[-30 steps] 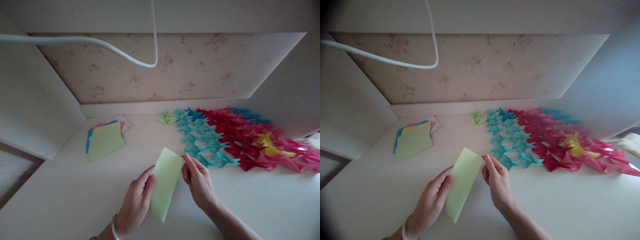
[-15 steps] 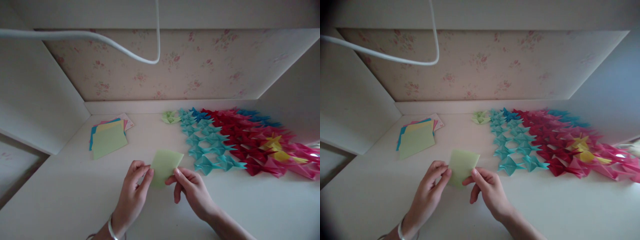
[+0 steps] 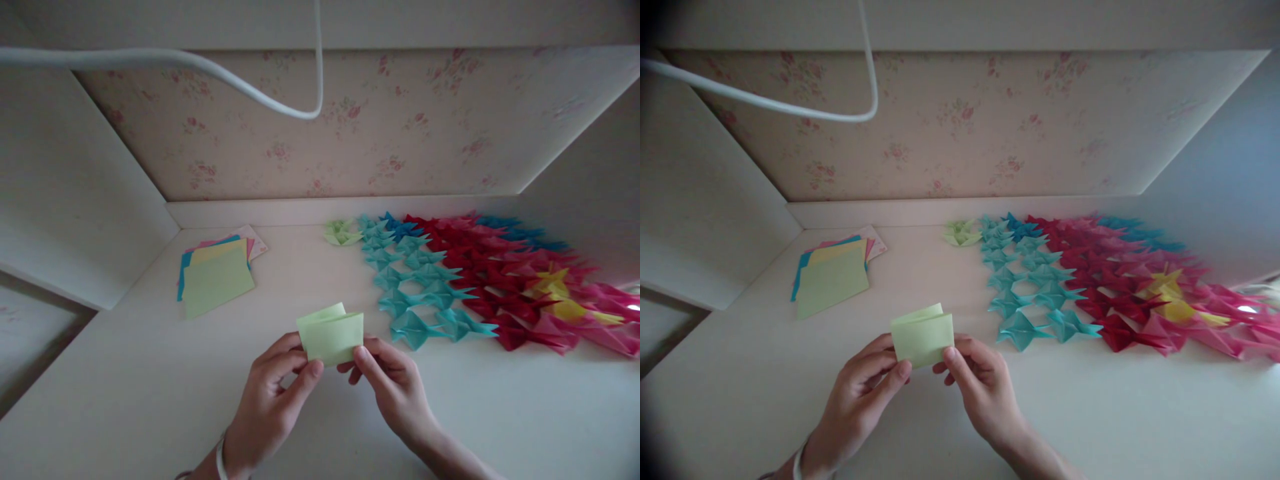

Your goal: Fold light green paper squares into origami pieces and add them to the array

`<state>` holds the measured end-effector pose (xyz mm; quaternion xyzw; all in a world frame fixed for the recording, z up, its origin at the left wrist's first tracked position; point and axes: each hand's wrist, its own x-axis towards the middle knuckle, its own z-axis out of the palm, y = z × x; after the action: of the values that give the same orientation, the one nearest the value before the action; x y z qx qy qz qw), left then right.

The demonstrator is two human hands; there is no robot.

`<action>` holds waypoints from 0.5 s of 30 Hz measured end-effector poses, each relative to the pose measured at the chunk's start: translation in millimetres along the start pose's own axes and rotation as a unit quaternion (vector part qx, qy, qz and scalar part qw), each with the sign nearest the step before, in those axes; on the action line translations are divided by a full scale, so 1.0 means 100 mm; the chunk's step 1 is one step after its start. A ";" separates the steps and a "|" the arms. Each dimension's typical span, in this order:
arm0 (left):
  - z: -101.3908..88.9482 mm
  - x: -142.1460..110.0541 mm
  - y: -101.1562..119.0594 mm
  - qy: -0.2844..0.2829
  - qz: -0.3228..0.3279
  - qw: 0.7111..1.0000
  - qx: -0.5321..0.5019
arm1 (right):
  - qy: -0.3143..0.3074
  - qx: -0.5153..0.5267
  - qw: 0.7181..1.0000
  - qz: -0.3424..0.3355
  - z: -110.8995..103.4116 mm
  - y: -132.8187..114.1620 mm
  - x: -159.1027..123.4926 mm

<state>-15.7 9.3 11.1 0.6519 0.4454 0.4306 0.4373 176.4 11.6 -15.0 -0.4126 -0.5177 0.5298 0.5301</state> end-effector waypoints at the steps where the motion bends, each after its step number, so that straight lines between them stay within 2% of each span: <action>1: 0.01 -0.01 0.00 -0.001 -0.009 1.000 -0.018 | 0.001 -0.001 1.000 0.000 -0.01 0.00 0.00; 5: 0.02 -0.05 -0.08 0.049 -0.090 0.991 -0.080 | -0.005 -0.025 1.000 -0.002 -0.03 0.00 -0.03; 7: 0.02 -0.05 -0.12 0.076 -0.109 0.989 -0.069 | -0.019 -0.052 0.998 -0.012 -0.04 0.00 -0.04; 10: 0.00 -0.03 -0.15 0.039 -0.082 0.996 -0.003 | -0.027 -0.089 0.995 -0.021 -0.03 0.02 -0.05; 15: 0.00 0.00 -0.13 0.035 -0.023 0.997 0.058 | 0.037 -0.095 0.995 0.009 -0.03 0.05 -0.04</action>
<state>-18.0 12.2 -1.4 0.6505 0.4995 0.4164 0.3924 179.1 8.6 -21.2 -0.4853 -0.5419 0.4676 0.5022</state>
